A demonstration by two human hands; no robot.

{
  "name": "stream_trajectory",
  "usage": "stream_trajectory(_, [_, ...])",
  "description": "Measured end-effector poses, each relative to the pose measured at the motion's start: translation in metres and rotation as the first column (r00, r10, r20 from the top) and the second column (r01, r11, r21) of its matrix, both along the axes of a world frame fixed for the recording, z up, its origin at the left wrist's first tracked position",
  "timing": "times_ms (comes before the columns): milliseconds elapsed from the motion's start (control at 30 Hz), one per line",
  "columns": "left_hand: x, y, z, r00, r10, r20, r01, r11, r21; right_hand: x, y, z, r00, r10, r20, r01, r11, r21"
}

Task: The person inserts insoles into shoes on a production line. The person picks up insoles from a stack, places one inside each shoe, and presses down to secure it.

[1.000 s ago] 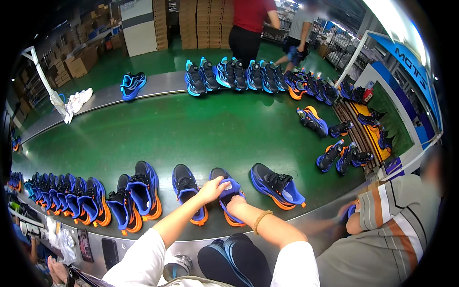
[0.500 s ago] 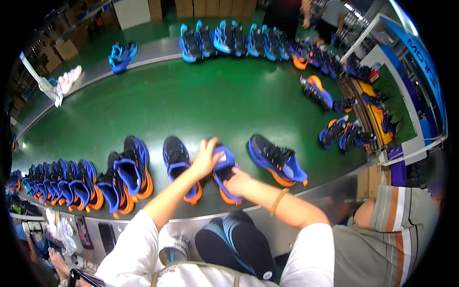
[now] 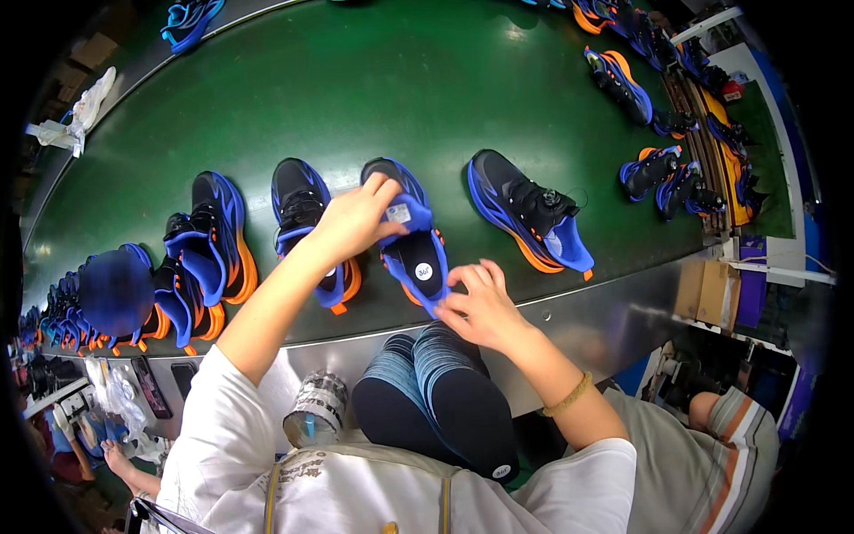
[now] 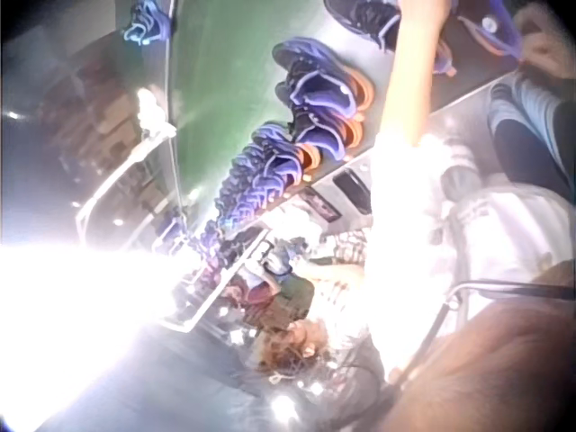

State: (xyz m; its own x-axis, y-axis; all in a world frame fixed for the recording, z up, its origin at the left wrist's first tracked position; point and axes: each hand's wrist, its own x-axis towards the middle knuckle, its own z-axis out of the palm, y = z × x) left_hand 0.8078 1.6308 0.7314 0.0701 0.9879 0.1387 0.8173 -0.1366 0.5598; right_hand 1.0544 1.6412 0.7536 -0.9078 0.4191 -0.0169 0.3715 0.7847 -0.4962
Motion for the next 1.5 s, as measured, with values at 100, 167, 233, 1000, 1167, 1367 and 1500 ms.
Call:
stream_trajectory(100, [0.013, -0.016, 0.016, 0.995, -0.089, -0.040, 0.091, 0.995, 0.036, 0.021, -0.002, -0.001, 0.998, -0.001, 0.064, 0.013, 0.981, -0.191])
stream_trajectory(167, [0.019, -0.024, 0.024, 0.993, -0.107, -0.059, 0.109, 0.993, 0.036, 0.026, -0.001, -0.007, 0.997, -0.005, 0.076, 0.022, 0.975, -0.220])
stream_trajectory(233, [0.017, -0.026, 0.024, 0.997, -0.074, -0.031, 0.077, 0.992, 0.097, 0.022, 0.001, -0.006, 0.998, 0.015, 0.064, -0.001, 0.975, -0.221])
stream_trajectory(1000, [0.089, -0.310, 0.029, 0.979, -0.039, 0.198, 0.025, 0.997, 0.072, -0.067, -0.005, 0.006, 0.792, 0.168, 0.587, 0.275, 0.759, -0.590])
stream_trajectory(1167, [0.093, -0.321, 0.036, 0.995, -0.003, 0.098, -0.019, 0.976, 0.217, 0.000, 0.006, 0.010, 0.967, -0.252, -0.034, 0.130, 0.604, -0.786])
stream_trajectory(1367, [0.068, -0.289, 0.104, 0.994, -0.001, 0.107, -0.034, 0.946, 0.322, 0.136, -0.010, -0.063, 0.808, -0.588, 0.044, 0.546, 0.718, -0.433])
stream_trajectory(1500, [0.058, -0.277, 0.263, 0.583, -0.690, 0.429, 0.569, 0.724, 0.390, 0.196, -0.079, -0.099, 0.773, -0.596, 0.216, 0.628, 0.766, -0.134])
